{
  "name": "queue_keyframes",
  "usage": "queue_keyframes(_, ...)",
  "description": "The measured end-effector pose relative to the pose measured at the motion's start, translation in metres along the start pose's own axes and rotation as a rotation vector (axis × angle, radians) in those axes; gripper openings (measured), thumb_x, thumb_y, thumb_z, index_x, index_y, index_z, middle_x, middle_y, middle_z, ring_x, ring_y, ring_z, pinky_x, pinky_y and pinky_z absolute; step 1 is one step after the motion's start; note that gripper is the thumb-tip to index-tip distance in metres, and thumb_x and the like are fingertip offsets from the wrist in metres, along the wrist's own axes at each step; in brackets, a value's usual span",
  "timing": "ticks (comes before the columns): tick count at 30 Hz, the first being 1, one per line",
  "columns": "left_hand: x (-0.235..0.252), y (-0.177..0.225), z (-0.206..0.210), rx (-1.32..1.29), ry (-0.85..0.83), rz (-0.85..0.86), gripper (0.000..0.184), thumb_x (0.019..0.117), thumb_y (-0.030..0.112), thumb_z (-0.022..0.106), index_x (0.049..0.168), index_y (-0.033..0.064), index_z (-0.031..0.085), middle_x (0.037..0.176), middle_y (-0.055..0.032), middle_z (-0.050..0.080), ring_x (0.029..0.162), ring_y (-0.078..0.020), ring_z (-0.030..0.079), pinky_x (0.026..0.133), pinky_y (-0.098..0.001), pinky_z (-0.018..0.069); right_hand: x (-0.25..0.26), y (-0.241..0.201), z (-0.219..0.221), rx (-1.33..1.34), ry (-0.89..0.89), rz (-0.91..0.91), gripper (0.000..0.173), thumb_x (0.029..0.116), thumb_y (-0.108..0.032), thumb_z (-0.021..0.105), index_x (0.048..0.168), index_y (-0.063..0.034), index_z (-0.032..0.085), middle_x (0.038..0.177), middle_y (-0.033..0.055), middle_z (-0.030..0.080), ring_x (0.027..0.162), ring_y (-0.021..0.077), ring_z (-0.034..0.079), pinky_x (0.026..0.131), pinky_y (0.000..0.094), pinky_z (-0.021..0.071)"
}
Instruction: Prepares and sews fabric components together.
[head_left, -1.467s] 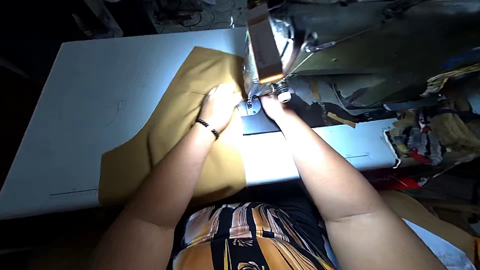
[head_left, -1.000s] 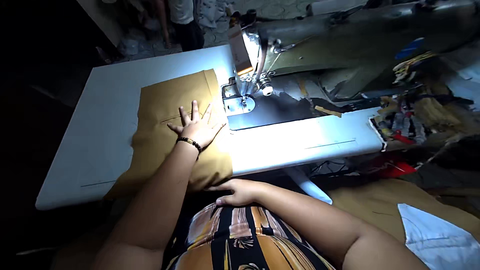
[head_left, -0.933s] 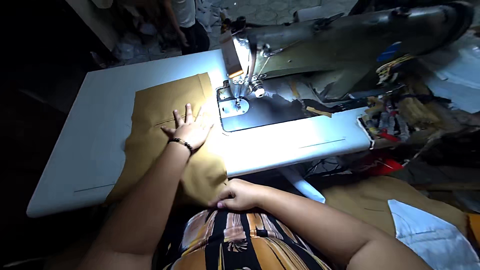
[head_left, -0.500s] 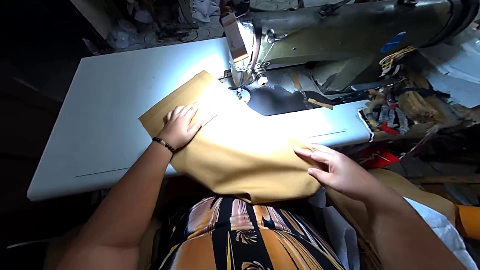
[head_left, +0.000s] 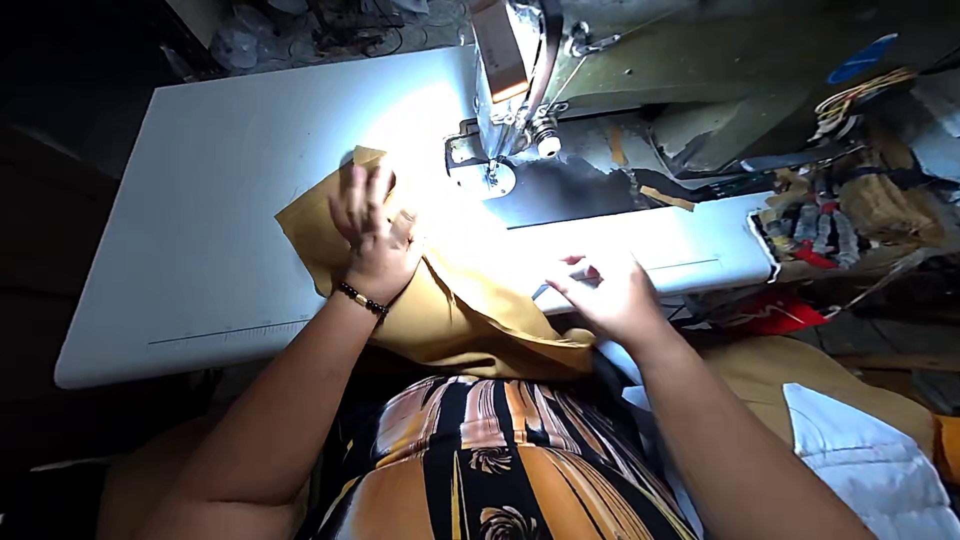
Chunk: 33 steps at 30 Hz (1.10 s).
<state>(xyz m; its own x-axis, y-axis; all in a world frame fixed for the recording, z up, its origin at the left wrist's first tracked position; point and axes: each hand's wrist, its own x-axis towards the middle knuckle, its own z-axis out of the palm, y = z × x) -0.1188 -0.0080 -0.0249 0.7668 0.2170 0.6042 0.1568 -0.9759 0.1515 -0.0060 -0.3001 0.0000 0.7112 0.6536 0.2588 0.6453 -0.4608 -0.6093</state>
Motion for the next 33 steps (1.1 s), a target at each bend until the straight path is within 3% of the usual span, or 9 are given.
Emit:
queue_keyframes(2, 0.002, 0.002, -0.001, -0.100, -0.138, 0.085, 0.037, 0.0975, 0.007, 0.053, 0.129, 0.0140, 0.072, 0.128, -0.0168, 0.069, 0.129, -0.0401, 0.057, 0.116, -0.0657, 0.0243, 0.010, -0.004, 0.022, -0.071, 0.029, -0.004, 0.041, 0.0858, -0.043, 0.076, 0.099, -0.0045, 0.075, 0.098, 0.0131, 0.071, 0.101, 0.0317, 0.066, 0.092, 0.0564, 0.0516)
queue_keyframes(4, 0.005, 0.001, -0.003, -0.170, -0.264, 0.123, 0.046, 0.0955, -0.002, 0.046, 0.134, 0.0109, 0.068, 0.122, -0.0113, 0.074, 0.119, -0.0317, 0.066, 0.116, -0.0598, 0.0280, 0.005, -0.022, 0.046, -0.204, 0.045, -0.191, 0.030, 0.0915, -0.036, 0.068, 0.097, -0.0077, 0.078, 0.106, 0.0144, 0.073, 0.106, 0.0378, 0.068, 0.092, 0.0634, 0.0494)
queue_keyframes(9, 0.003, 0.012, -0.005, -0.136, -0.246, 0.116, 0.029, 0.0930, 0.001, 0.056, 0.108, 0.0122, 0.079, 0.124, -0.0186, 0.067, 0.133, -0.0413, 0.052, 0.116, -0.0678, 0.0208, 0.010, -0.032, 0.041, -0.141, -0.084, -0.169, 0.036, 0.0981, -0.039, 0.060, 0.115, -0.0112, 0.076, 0.129, 0.0136, 0.068, 0.124, 0.0391, 0.061, 0.102, 0.0653, 0.0433)
queue_keyframes(11, -0.005, 0.028, -0.004, -0.184, -0.293, 0.105, 0.029, 0.0936, 0.007, 0.053, 0.111, 0.0080, 0.077, 0.135, -0.0184, 0.064, 0.138, -0.0414, 0.049, 0.114, -0.0684, 0.0249, 0.018, -0.017, 0.022, -0.033, -0.053, -0.038, 0.041, 0.0980, -0.041, 0.062, 0.116, -0.0062, 0.074, 0.113, 0.0144, 0.071, 0.110, 0.0334, 0.065, 0.095, 0.0558, 0.0504)
queue_keyframes(14, -0.013, 0.067, 0.003, -0.283, -0.345, 0.078, 0.037, 0.0964, 0.022, 0.045, 0.110, 0.0035, 0.073, 0.120, -0.0143, 0.071, 0.122, -0.0329, 0.062, 0.108, -0.0619, 0.0390, 0.015, -0.002, 0.012, -0.046, -0.085, -0.003, 0.028, 0.0948, -0.031, 0.064, 0.099, -0.0048, 0.073, 0.083, 0.0079, 0.065, 0.075, 0.0208, 0.064, 0.066, 0.0427, 0.0538)
queue_keyframes(18, 0.006, 0.095, 0.003, -0.181, -0.457, 0.036, 0.039, 0.1011, 0.031, 0.040, 0.105, 0.0061, 0.070, 0.110, -0.0139, 0.068, 0.113, -0.0346, 0.063, 0.098, -0.0656, 0.0387, 0.007, 0.002, 0.015, -0.061, -0.037, -0.057, 0.026, 0.0933, -0.014, 0.062, 0.113, -0.0051, 0.075, 0.099, 0.0121, 0.073, 0.095, 0.0265, 0.071, 0.083, 0.0485, 0.0575)
queue_keyframes(23, 0.058, 0.055, 0.020, -0.385, -0.429, 0.238, 0.045, 0.0895, 0.005, 0.066, 0.134, 0.0072, 0.066, 0.127, -0.0212, 0.063, 0.120, -0.0381, 0.059, 0.102, -0.0553, 0.0446, 0.000, 0.015, 0.027, -0.055, 0.074, -0.099, 0.021, 0.0882, -0.008, 0.060, 0.100, 0.0010, 0.075, 0.090, 0.0143, 0.071, 0.087, 0.0278, 0.070, 0.079, 0.0464, 0.0567)
queue_keyframes(28, 0.055, 0.022, 0.037, -0.667, -0.419, 0.208, 0.027, 0.0937, 0.016, 0.067, 0.118, 0.0092, 0.077, 0.115, -0.0088, 0.073, 0.110, -0.0171, 0.065, 0.098, -0.0353, 0.0484, -0.006, 0.017, 0.042, -0.142, 0.123, -0.207, 0.022, 0.0894, -0.015, 0.057, 0.090, -0.0060, 0.077, 0.086, 0.0098, 0.070, 0.088, 0.0289, 0.067, 0.083, 0.0535, 0.0489)
queue_keyframes(33, 0.051, 0.023, 0.039, -0.669, -0.317, 0.281, 0.026, 0.0937, 0.014, 0.068, 0.116, 0.0039, 0.077, 0.119, -0.0147, 0.067, 0.114, -0.0186, 0.061, 0.102, -0.0286, 0.0464, -0.007, 0.016, 0.041, -0.169, 0.064, -0.227, 0.027, 0.0903, -0.016, 0.055, 0.100, -0.0090, 0.079, 0.092, 0.0094, 0.072, 0.094, 0.0305, 0.067, 0.090, 0.0581, 0.0454)
